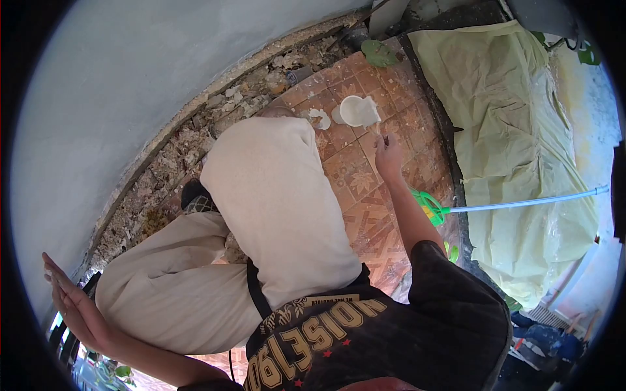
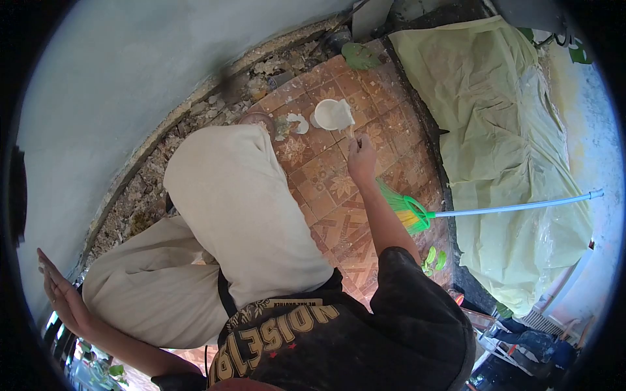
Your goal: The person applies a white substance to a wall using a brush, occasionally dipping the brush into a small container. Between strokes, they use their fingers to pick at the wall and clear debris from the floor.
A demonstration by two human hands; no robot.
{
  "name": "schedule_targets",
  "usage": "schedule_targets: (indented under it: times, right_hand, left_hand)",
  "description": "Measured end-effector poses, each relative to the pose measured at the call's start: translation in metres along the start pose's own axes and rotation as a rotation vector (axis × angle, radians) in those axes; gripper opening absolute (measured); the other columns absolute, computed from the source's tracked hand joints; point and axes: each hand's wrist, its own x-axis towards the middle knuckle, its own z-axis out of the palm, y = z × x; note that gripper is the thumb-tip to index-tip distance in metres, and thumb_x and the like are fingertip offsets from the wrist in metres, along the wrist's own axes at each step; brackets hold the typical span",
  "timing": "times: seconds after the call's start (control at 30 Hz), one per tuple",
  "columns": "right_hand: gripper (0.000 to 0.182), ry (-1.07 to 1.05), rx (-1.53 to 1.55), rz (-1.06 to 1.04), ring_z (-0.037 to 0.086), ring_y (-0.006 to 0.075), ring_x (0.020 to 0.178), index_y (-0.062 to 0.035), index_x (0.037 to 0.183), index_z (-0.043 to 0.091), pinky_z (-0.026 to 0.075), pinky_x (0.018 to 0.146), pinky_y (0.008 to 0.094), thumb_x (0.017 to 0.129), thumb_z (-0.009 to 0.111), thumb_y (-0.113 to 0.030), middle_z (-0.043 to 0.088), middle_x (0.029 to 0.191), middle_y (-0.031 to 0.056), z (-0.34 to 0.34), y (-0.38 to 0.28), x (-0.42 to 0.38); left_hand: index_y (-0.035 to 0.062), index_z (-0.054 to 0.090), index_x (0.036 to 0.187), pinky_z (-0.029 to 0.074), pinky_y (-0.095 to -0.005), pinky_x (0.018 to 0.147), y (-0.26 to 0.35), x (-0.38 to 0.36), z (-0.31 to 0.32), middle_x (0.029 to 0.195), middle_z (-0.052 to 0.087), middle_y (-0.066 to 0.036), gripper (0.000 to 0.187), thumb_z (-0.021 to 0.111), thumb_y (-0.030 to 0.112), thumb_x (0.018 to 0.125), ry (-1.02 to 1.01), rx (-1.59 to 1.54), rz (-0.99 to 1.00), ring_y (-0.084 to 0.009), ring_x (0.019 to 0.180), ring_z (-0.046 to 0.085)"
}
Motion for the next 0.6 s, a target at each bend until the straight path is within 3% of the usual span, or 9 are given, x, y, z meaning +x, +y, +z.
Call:
schedule_targets:
  times: [0.2,0.3,0.4,0.47,0.6]
  right_hand:
    - [0.020,-0.016,0.008,-0.020,0.057,0.0312,0.059,0.0008,0.078,0.052,0.043,0.058,0.0391,0.086,0.054,-0.017,0.057,0.065,0.0179,0.000,-0.003,-0.003]
    - [0.021,-0.088,-0.140,0.030,0.059,0.0294,0.060,0.0011,0.078,0.052,0.043,0.057,0.0384,0.087,0.053,-0.018,0.059,0.067,0.0168,0.001,0.003,-0.001]
    - [0.023,-0.074,0.083,0.117,0.059,0.0256,0.057,0.0009,0.077,0.052,0.043,0.054,0.0372,0.088,0.053,-0.020,0.060,0.066,0.0158,0.006,0.014,0.000]
    - [0.023,-0.170,0.293,0.360,0.048,0.0107,0.047,-0.0029,0.085,0.052,0.035,0.042,0.0260,0.092,0.050,-0.024,0.058,0.069,0.0057,0.010,0.027,0.001]
    - [0.023,-0.165,0.643,0.510,0.042,0.0083,0.045,-0.0054,0.084,0.050,0.030,0.039,0.0234,0.092,0.050,-0.027,0.053,0.068,0.0035,0.004,0.014,-0.004]
  left_hand:
    - [0.0179,0.011,0.145,0.026,-0.0433,0.113,0.002,0.000,-0.001,0.149,0.010,-0.017,0.059,0.026,-0.008,0.094,0.008,0.005,0.007,-0.0327,0.136,0.019]
    - [0.0179,0.010,0.145,0.026,-0.0435,0.113,0.002,0.003,-0.001,0.149,0.010,-0.017,0.060,0.026,-0.008,0.094,0.020,0.007,0.017,-0.0325,0.136,0.019]
    - [0.0171,0.010,0.145,0.027,-0.0436,0.113,0.006,0.002,-0.003,0.149,0.011,-0.017,0.059,0.027,-0.008,0.094,0.019,0.000,0.000,-0.0324,0.136,0.020]
    - [0.0161,0.010,0.145,0.027,-0.0436,0.113,0.005,0.004,-0.002,0.149,0.012,-0.017,0.059,0.027,-0.008,0.094,0.012,-0.023,-0.028,-0.0324,0.136,0.020]
    - [0.0087,0.012,0.144,0.028,-0.0441,0.112,0.000,0.002,0.002,0.148,0.014,-0.018,0.052,0.026,-0.004,0.095,0.033,-0.075,-0.039,-0.0329,0.135,0.022]
